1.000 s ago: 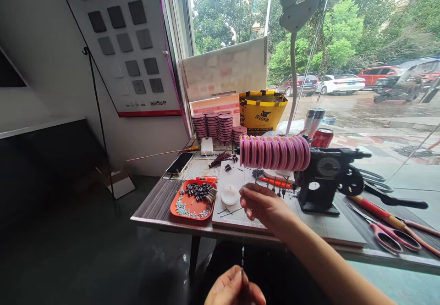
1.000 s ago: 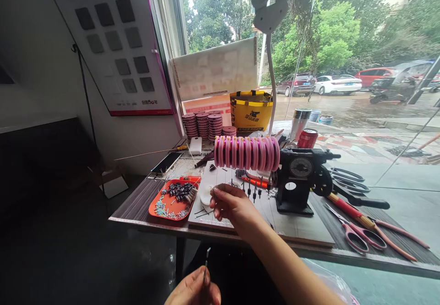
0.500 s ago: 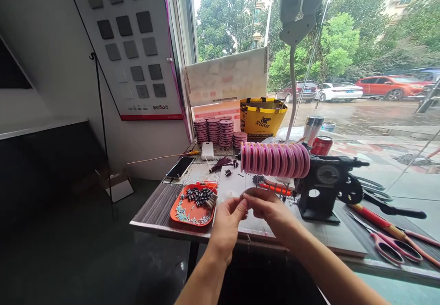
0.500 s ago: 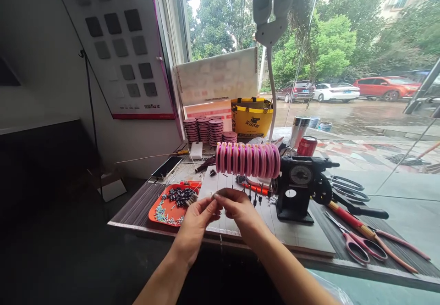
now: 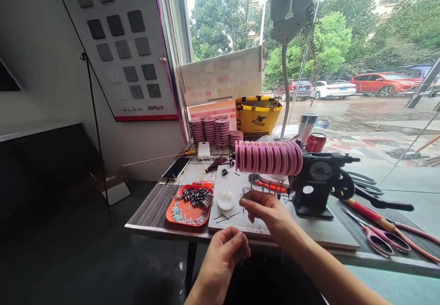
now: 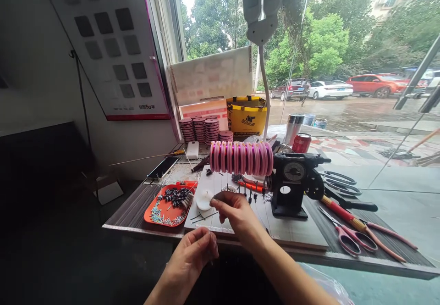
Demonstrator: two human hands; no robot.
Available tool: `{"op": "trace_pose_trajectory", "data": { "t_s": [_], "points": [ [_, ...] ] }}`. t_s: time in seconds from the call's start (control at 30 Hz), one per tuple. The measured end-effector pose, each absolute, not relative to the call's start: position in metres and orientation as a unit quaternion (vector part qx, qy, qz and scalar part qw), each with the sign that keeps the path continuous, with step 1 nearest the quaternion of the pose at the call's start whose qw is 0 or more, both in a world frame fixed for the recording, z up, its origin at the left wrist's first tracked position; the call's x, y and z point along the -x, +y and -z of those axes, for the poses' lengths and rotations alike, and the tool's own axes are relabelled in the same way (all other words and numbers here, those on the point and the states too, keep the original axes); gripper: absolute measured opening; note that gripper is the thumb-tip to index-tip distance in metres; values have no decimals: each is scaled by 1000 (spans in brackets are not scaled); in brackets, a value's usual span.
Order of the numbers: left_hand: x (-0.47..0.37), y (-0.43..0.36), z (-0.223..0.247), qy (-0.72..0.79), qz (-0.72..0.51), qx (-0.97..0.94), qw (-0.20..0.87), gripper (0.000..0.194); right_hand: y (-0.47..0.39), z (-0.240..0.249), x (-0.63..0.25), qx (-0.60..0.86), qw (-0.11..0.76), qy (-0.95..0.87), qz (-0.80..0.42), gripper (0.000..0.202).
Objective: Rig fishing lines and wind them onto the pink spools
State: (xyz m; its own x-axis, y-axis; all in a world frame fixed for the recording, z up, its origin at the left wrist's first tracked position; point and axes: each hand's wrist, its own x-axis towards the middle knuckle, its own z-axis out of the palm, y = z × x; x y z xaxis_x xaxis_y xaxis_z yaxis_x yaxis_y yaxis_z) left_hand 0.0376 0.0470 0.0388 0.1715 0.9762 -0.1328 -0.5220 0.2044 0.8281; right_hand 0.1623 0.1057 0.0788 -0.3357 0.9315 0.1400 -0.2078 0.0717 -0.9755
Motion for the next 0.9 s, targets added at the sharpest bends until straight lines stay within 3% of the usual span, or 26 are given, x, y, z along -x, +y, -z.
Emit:
{"op": "trace_pose_trajectory", "data": {
  "t_s": [0.2,0.67,0.8,0.9],
  "points": [
    [-39,33,-25,340,-529,-200,751,22,74,-56,-158,333,409,-510,-680,31],
    [-41,27,-34,362,-541,-163,742,29,56,-34,-151,267,397,-471,-741,31],
    [-42,29,-30,378,-552,-178,721,27,66,-40,-158,333,413,-499,-685,30],
    [-42,32,-26,388,-569,-217,692,24,85,-49,-168,417,474,-552,-544,31]
  ]
}}
